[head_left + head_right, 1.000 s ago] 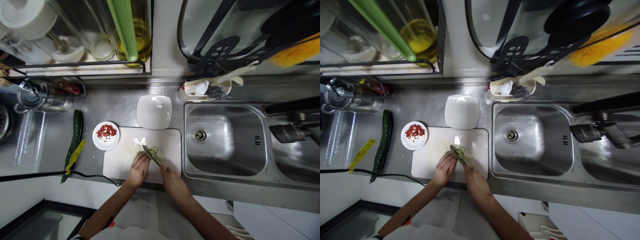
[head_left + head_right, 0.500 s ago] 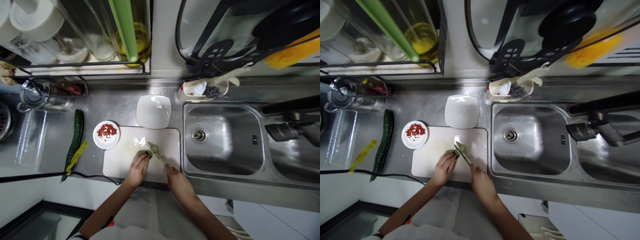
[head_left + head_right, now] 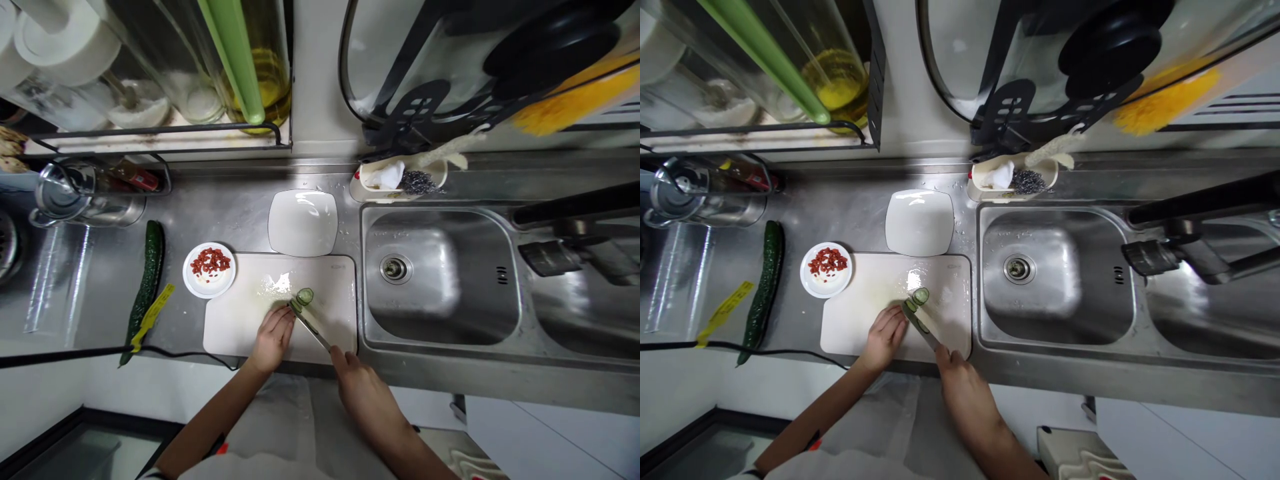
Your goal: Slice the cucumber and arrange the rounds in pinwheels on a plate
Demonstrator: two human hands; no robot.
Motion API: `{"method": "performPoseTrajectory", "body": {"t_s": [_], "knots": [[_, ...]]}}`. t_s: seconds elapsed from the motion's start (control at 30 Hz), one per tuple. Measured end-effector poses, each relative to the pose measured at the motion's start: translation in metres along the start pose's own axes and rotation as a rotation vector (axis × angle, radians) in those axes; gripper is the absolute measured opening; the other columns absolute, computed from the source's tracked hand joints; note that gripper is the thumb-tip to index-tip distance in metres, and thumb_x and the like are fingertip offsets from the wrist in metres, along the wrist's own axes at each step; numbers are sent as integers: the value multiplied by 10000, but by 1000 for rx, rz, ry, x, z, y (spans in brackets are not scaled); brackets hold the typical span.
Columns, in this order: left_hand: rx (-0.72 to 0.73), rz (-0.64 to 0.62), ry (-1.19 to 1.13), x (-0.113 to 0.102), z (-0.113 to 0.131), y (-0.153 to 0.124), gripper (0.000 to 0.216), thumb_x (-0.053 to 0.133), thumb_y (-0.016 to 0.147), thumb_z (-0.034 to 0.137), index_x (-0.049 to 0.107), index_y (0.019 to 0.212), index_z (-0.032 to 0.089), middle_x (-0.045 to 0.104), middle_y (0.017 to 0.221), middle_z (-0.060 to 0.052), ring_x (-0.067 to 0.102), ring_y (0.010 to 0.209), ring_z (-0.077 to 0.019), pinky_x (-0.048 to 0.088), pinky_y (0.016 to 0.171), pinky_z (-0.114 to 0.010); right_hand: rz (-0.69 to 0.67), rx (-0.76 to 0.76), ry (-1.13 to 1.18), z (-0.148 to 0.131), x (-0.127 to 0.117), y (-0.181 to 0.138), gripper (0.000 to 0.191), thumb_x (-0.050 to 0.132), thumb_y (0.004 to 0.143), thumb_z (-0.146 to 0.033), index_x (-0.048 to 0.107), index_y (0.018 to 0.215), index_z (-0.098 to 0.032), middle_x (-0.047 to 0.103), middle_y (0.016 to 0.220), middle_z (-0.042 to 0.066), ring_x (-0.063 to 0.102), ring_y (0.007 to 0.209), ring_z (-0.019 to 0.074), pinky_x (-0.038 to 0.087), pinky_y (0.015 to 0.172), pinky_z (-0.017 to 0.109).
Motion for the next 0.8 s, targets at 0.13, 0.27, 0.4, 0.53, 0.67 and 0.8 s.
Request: {"method": "performPoseTrajectory", "body": {"t_s": [0.13,0.27,0.4,0.53,0.67,0.8], "knots": [[6,10,-3,-2,2,1,265,489,860,115,586,1100,167,643,1061,-85,560,1083,-200,486,943,-407,-1,-9,4,-1,1,0,433,288,822,8,489,1154,-185,625,905,86,656,756,185,414,574,227],[8,16,-3,-2,2,2,266,492,856,113,586,1099,166,647,1051,-83,561,1082,-201,487,940,-405,-20,0,11,-1,0,0,407,282,840,-12,492,1140,-189,624,904,91,656,768,192,424,587,234],[10,12,-3,-2,2,2,269,495,853,107,585,1099,167,647,1055,-82,559,1087,-199,481,949,-406,-41,-1,22,-2,-1,0,409,275,844,-19,493,1148,-186,624,907,101,655,769,199,431,592,245],[6,12,-4,-1,1,2,280,499,851,106,579,1112,169,647,1056,-79,557,1089,-199,479,954,-409,-56,-10,27,-3,-1,3,435,266,827,2,508,1138,-184,629,916,102,654,787,205,438,602,252],[1,15,-14,-2,1,3,281,504,848,103,585,1109,169,649,1060,-76,554,1097,-199,478,958,-407,-37,-16,10,-3,-1,7,439,270,823,4,514,1129,-195,633,902,91,655,778,206,425,579,245],[3,17,-20,-1,0,2,278,515,842,96,590,1100,165,650,1057,-75,556,1092,-195,481,957,-401,-23,-13,-2,-3,-2,8,429,281,827,-3,516,1129,-197,637,903,89,651,780,191,415,584,229]]}}
Point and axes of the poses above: each hand's wrist, its own y-axis towards the middle knuckle, its own x-axis out of the palm, z = x × y, the point moved 10 cm from there along y, towards the middle knuckle
